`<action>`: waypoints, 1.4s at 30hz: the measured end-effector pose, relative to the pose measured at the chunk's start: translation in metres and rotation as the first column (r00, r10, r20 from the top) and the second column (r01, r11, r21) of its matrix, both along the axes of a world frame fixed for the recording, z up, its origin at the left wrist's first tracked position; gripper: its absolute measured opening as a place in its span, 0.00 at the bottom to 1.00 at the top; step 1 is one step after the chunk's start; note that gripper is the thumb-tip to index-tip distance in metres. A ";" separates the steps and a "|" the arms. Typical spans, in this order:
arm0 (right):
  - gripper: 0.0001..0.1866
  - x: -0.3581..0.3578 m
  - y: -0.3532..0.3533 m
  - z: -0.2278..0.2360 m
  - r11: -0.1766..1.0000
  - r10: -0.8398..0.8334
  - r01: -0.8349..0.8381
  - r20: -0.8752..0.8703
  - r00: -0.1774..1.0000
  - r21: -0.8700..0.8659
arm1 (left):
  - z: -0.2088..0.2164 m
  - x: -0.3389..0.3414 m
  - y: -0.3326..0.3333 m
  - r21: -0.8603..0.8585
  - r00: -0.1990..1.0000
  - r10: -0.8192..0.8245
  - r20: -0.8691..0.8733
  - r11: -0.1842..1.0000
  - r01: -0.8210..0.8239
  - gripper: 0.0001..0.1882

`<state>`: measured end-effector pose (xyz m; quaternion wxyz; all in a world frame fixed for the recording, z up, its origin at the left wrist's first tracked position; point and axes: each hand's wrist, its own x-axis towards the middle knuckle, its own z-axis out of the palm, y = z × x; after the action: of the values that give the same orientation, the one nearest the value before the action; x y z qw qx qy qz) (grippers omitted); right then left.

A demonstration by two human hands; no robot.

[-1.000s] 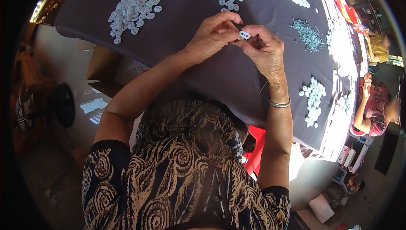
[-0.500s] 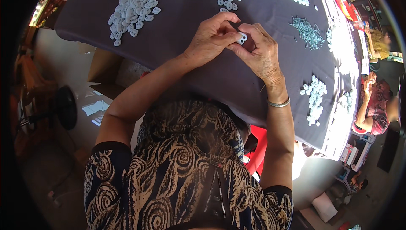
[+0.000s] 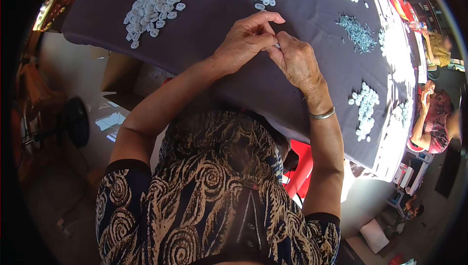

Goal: Manually assembling small plastic connectors by inserting pins and beads using a needle tool.

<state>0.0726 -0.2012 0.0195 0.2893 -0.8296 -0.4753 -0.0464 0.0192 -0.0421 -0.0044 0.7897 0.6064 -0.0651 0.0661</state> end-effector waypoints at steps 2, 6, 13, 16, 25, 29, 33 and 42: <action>0.14 -0.001 0.001 0.001 1.000 0.000 0.000 0.010 1.000 0.006 | -0.001 0.001 0.001 -0.004 1.000 -0.007 0.006 1.000 0.007 0.16; 0.13 -0.004 0.002 0.001 1.000 -0.022 0.022 -0.018 1.000 -0.019 | 0.002 -0.001 0.005 0.013 0.998 -0.060 -0.030 0.998 0.060 0.18; 0.12 -0.008 0.009 -0.003 0.997 -0.026 0.019 0.101 0.995 0.074 | 0.005 -0.002 0.011 0.085 0.998 -0.061 -0.022 0.994 0.063 0.18; 0.13 -0.009 0.010 0.002 0.997 -0.075 0.074 0.064 0.995 0.006 | 0.011 -0.002 0.015 0.256 0.999 0.017 -0.037 0.967 -0.007 0.17; 0.18 0.010 0.003 -0.006 0.957 -0.159 0.204 -0.216 0.963 0.206 | 0.039 -0.002 0.100 0.849 0.961 0.227 0.160 0.465 -0.251 0.05; 0.18 0.013 0.003 -0.007 0.957 -0.163 0.220 -0.275 0.948 0.191 | 0.042 -0.018 0.129 0.903 0.845 0.383 0.372 0.061 -0.425 0.05; 0.13 0.012 0.006 -0.004 0.932 -0.216 0.304 -0.371 0.903 0.197 | 0.046 -0.014 0.129 0.850 0.808 0.382 0.448 0.096 -0.517 0.06; 0.13 0.087 0.007 0.011 0.948 -0.207 0.258 -0.254 0.945 0.187 | 0.005 0.043 0.092 0.799 0.911 0.324 0.256 0.460 -0.388 0.20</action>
<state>0.1593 -0.1940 0.0309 0.4241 -0.8432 -0.3286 -0.0356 0.0625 0.0502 0.0002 0.3695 0.9050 0.0129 0.2105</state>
